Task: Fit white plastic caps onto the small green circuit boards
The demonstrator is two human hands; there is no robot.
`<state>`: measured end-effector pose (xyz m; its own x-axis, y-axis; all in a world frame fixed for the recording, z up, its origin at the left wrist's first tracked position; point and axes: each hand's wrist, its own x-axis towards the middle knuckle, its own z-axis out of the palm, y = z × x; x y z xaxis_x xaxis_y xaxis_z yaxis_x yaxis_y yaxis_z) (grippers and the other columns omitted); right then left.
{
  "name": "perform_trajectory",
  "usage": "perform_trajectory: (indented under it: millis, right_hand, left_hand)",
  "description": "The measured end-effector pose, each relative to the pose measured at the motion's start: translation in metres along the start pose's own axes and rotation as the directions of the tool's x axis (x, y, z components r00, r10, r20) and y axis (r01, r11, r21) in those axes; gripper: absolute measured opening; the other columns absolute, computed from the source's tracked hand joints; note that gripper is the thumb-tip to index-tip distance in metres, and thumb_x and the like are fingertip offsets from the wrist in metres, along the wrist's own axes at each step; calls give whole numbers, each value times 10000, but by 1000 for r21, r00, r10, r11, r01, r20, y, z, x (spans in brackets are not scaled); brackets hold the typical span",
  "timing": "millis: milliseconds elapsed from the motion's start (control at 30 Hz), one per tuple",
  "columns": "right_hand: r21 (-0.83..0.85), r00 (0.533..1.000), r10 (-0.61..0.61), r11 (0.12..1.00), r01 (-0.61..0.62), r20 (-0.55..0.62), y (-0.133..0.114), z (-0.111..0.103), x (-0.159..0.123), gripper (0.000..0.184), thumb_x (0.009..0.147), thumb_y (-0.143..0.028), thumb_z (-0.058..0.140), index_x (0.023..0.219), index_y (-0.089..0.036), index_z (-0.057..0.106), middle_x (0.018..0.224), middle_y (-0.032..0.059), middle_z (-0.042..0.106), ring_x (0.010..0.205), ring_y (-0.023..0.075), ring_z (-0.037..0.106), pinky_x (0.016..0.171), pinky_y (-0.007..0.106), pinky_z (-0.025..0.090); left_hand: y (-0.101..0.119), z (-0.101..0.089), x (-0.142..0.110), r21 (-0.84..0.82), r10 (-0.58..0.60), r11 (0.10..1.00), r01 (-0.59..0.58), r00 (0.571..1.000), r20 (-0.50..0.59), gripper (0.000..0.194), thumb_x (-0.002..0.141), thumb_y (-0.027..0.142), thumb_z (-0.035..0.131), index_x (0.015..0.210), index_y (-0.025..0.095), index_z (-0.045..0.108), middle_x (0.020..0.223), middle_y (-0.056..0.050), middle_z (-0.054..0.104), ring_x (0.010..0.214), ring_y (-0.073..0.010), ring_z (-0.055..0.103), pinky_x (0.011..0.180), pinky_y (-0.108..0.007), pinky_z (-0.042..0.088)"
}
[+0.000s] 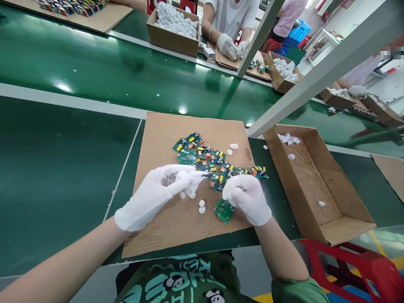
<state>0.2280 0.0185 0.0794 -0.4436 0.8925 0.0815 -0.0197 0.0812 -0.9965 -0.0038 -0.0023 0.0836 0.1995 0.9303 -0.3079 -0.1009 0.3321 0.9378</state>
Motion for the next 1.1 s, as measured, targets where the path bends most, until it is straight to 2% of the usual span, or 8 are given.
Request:
perform_trajectory:
  millis: [100,233,333,433,567,733,900,1100]
  right_hand:
    - [-90,998,-62,994,60,-16,2,1,3,50,862,-247,772,834,-217,742,717,4,623,608,156,534,565,271,429]
    - [-122,996,-83,989,82,-8,5,4,4,145,928,-192,661,1048,-246,721,931,29,648,816,189,610,747,318,502]
    - [-49,1000,-28,998,28,1,5,4,2,211,1042,-261,517,1209,-226,641,977,38,663,714,152,622,660,280,532]
    - [-165,998,-22,986,30,52,5,5,0,243,1073,-279,444,1075,-206,675,775,-4,655,530,115,554,517,235,467]
    - [-442,986,-137,881,165,95,7,11,1,184,915,-233,718,752,-210,635,598,-52,565,494,119,496,491,237,415]
    - [-608,916,-335,687,397,220,15,16,5,174,978,-96,528,1067,-215,619,934,38,674,851,216,610,799,360,480]
    - [-695,883,-334,547,467,330,21,12,6,215,1072,-174,424,921,-199,576,849,37,657,717,210,522,702,360,397]
    - [-689,894,-331,573,444,301,18,14,8,169,986,-165,571,832,-199,510,743,5,582,694,203,476,691,349,374]
  left_hand:
    - [-1,-1,0,-6,0,1000,0,1000,-4,277,876,417,691,1084,236,714,742,21,675,671,-99,544,665,-222,477]
    - [-1,-1,0,-22,23,1000,-22,1000,18,217,893,383,679,1061,252,722,717,35,660,674,-88,549,660,-202,470]
    - [0,0,1,-16,28,999,-28,1000,9,228,884,392,688,1051,241,722,733,29,664,679,-91,554,661,-210,474]
    - [-2,0,2,-12,17,1000,-17,1000,-23,252,875,409,696,1050,229,715,740,23,676,679,-95,555,669,-218,480]
    - [-3,0,3,-41,25,999,-25,1000,-6,214,896,385,674,1044,234,707,693,33,656,660,-90,543,666,-213,477]
    - [-1,0,3,-17,7,1000,-7,1000,-6,252,876,423,691,1032,229,725,691,28,647,642,-86,513,647,-210,463]
    - [-1,-1,3,-26,6,1000,-6,1000,8,244,875,433,691,1034,252,731,700,32,648,641,-87,511,650,-211,462]
    - [-2,-1,3,-37,3,999,-3,1000,-4,241,878,424,689,1038,246,721,690,35,633,641,-85,508,664,-213,459]
